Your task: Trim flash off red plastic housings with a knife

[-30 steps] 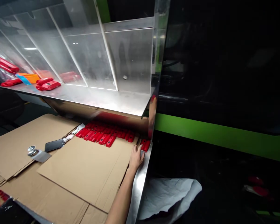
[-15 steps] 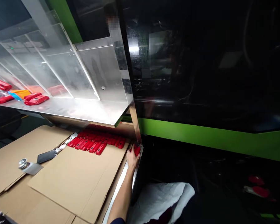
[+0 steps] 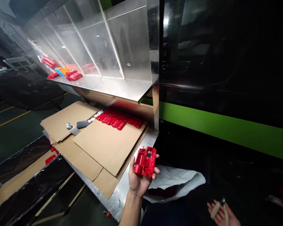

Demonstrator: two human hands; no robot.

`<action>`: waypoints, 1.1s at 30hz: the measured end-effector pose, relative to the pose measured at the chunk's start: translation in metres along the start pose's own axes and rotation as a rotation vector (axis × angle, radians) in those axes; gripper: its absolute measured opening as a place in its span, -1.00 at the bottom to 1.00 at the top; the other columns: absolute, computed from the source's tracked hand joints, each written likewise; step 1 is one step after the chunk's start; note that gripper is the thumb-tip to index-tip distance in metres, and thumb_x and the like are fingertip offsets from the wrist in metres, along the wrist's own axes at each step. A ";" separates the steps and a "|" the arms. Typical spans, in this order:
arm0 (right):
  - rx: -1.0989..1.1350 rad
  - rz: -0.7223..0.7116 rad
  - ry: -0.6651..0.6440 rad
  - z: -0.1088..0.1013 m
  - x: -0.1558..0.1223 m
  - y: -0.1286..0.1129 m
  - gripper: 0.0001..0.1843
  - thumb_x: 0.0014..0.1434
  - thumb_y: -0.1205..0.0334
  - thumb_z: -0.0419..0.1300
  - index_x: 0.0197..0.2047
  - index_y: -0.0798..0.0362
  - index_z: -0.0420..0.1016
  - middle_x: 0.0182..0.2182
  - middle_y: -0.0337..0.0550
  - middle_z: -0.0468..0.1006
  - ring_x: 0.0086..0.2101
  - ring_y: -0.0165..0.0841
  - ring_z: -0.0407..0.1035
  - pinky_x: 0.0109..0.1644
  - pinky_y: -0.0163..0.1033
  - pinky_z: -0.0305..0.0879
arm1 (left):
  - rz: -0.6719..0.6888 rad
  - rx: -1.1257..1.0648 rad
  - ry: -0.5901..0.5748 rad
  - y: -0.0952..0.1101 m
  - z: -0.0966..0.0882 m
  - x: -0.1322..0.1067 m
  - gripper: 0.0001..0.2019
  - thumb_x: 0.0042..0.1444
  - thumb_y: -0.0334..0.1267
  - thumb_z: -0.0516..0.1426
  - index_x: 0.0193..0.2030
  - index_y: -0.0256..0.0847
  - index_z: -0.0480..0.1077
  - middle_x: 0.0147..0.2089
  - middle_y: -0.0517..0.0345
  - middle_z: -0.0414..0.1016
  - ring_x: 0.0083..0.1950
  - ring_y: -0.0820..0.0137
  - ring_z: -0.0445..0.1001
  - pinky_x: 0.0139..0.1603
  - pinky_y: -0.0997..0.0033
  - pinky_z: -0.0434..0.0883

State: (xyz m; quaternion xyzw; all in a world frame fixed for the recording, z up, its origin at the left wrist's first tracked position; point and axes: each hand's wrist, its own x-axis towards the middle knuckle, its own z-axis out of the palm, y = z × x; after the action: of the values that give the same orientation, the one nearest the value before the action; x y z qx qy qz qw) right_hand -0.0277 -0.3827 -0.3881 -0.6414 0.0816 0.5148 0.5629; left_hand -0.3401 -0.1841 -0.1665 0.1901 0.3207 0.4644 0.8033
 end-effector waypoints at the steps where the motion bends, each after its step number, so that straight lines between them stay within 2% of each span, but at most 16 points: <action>1: 0.008 0.006 -0.024 0.007 0.003 -0.007 -0.37 -0.22 -0.41 0.29 -0.26 -0.08 0.51 -0.17 0.00 0.53 -0.09 0.02 0.53 0.02 0.17 0.52 | -0.015 -0.055 -0.042 0.001 0.005 -0.006 -0.34 0.29 0.23 -0.13 0.28 -0.25 0.26 0.12 -0.34 0.47 -0.39 0.21 0.57 -0.58 0.48 0.32; 2: 0.014 -0.002 -0.057 0.015 0.005 -0.015 -0.43 -0.17 -0.35 0.31 -0.23 -0.09 0.55 -0.12 -0.01 0.53 -0.05 -0.01 0.52 0.13 0.10 0.46 | -0.028 -0.109 -0.091 0.001 0.009 -0.011 -0.32 0.29 0.25 -0.14 0.28 -0.26 0.26 0.13 -0.36 0.46 -0.40 0.18 0.58 -0.59 0.48 0.33; 4: 0.019 -0.036 -0.120 0.033 0.002 -0.033 -0.50 -0.05 -0.27 0.30 -0.16 -0.11 0.59 -0.10 -0.06 0.54 -0.01 -0.11 0.50 0.18 -0.05 0.42 | -0.039 -0.196 -0.189 0.001 0.015 -0.020 -0.29 0.28 0.29 -0.15 0.32 -0.21 0.21 0.17 -0.37 0.44 -0.39 0.13 0.60 -0.61 0.46 0.35; 8: 0.012 -0.112 -0.243 0.065 -0.021 -0.057 -0.50 0.04 -0.16 0.32 -0.01 -0.08 0.58 -0.16 -0.10 0.53 -0.11 -0.26 0.49 0.00 -0.26 0.53 | -0.036 -0.276 -0.300 0.002 0.022 -0.032 -0.26 0.27 0.31 -0.17 0.45 -0.05 -0.09 0.21 -0.39 0.40 -0.37 0.08 0.62 -0.60 0.40 0.43; 11: -0.006 -0.227 -0.360 0.083 -0.048 -0.064 -0.54 0.05 -0.04 0.36 -0.01 -0.06 0.58 -0.16 -0.11 0.50 -0.15 -0.30 0.43 -0.05 -0.33 0.52 | -0.054 -0.306 -0.346 0.004 0.025 -0.039 -0.23 0.26 0.33 -0.19 0.48 -0.01 -0.24 0.24 -0.42 0.35 -0.35 0.06 0.63 -0.61 0.40 0.45; 15: -0.006 -0.279 -0.488 0.103 -0.082 -0.067 -0.57 0.14 -0.09 0.27 -0.02 -0.03 0.58 -0.15 -0.06 0.47 -0.13 -0.24 0.40 0.00 -0.22 0.51 | -0.064 -0.316 -0.404 0.006 0.028 -0.046 -0.21 0.24 0.38 -0.26 0.48 0.02 -0.28 0.24 -0.43 0.34 -0.37 0.06 0.63 -0.63 0.42 0.42; 19: 0.031 -0.273 -0.526 0.122 -0.107 -0.072 -0.45 0.09 -0.23 0.22 0.00 -0.04 0.56 -0.05 0.02 0.46 -0.01 -0.08 0.40 0.13 0.02 0.46 | -0.056 -0.305 -0.390 0.004 0.033 -0.046 -0.26 0.25 0.36 -0.23 0.44 0.02 -0.07 0.14 -0.34 0.44 -0.46 0.13 0.60 -0.69 0.46 0.37; 21: 0.056 -0.264 -0.543 0.128 -0.116 -0.076 -0.41 0.06 -0.30 0.19 -0.01 -0.06 0.57 -0.06 0.03 0.46 0.00 -0.02 0.42 0.14 0.15 0.43 | -0.058 -0.296 -0.380 0.002 0.034 -0.045 -0.27 0.25 0.36 -0.19 0.41 0.00 0.03 0.09 -0.29 0.48 -0.51 0.20 0.58 -0.69 0.47 0.37; 24: 0.025 -0.319 -0.604 0.132 -0.127 -0.084 -0.36 0.09 -0.35 0.11 -0.02 -0.02 0.58 -0.10 0.08 0.49 -0.04 0.03 0.45 0.17 0.24 0.37 | -0.058 -0.295 -0.361 -0.001 0.037 -0.046 -0.30 0.25 0.35 -0.17 0.40 0.02 0.08 0.08 -0.22 0.49 -0.51 0.28 0.56 -0.68 0.46 0.42; 26: -0.155 -0.444 -0.635 0.135 -0.135 -0.092 -0.37 0.13 -0.29 0.13 0.03 0.01 0.58 -0.07 0.10 0.53 -0.01 0.03 0.45 0.20 0.20 0.35 | -0.051 -0.260 -0.342 -0.005 0.039 -0.046 -0.32 0.27 0.33 -0.19 0.40 0.03 0.08 0.08 -0.22 0.49 -0.47 0.24 0.58 -0.68 0.46 0.42; 28: -0.476 -0.674 -0.610 0.141 -0.147 -0.103 -0.44 0.13 -0.19 0.23 0.07 -0.01 0.57 -0.01 0.07 0.53 0.01 -0.02 0.45 0.17 0.07 0.40 | -0.043 -0.194 -0.324 -0.011 0.041 -0.047 -0.33 0.29 0.31 -0.20 0.40 0.01 0.08 0.09 -0.24 0.47 -0.47 0.24 0.58 -0.70 0.48 0.40; 30: -0.786 -1.007 -0.549 0.153 -0.163 -0.114 -0.51 0.14 -0.08 0.30 0.09 -0.06 0.55 0.02 -0.03 0.53 0.00 -0.12 0.45 0.08 -0.09 0.45 | -0.013 -0.134 -0.300 -0.017 0.042 -0.048 -0.35 0.31 0.27 -0.19 0.39 -0.03 0.09 0.10 -0.26 0.46 -0.51 0.28 0.56 -0.71 0.48 0.39; 33: -0.988 -1.503 -0.489 0.175 -0.189 -0.128 -0.52 0.17 0.01 0.32 0.14 -0.06 0.47 -0.01 -0.10 0.53 -0.03 -0.24 0.44 0.04 -0.19 0.42 | 0.026 -0.077 -0.285 -0.023 0.044 -0.051 -0.40 0.35 0.19 -0.18 0.39 -0.06 0.07 0.12 -0.26 0.45 -0.52 0.33 0.54 -0.70 0.47 0.42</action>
State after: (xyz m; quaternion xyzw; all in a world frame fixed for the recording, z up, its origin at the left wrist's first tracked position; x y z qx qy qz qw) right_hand -0.1261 -0.2860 -0.1353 -0.5664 -0.7041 0.1125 0.4133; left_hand -0.3136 -0.2402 -0.1310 0.2273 0.1830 0.4553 0.8412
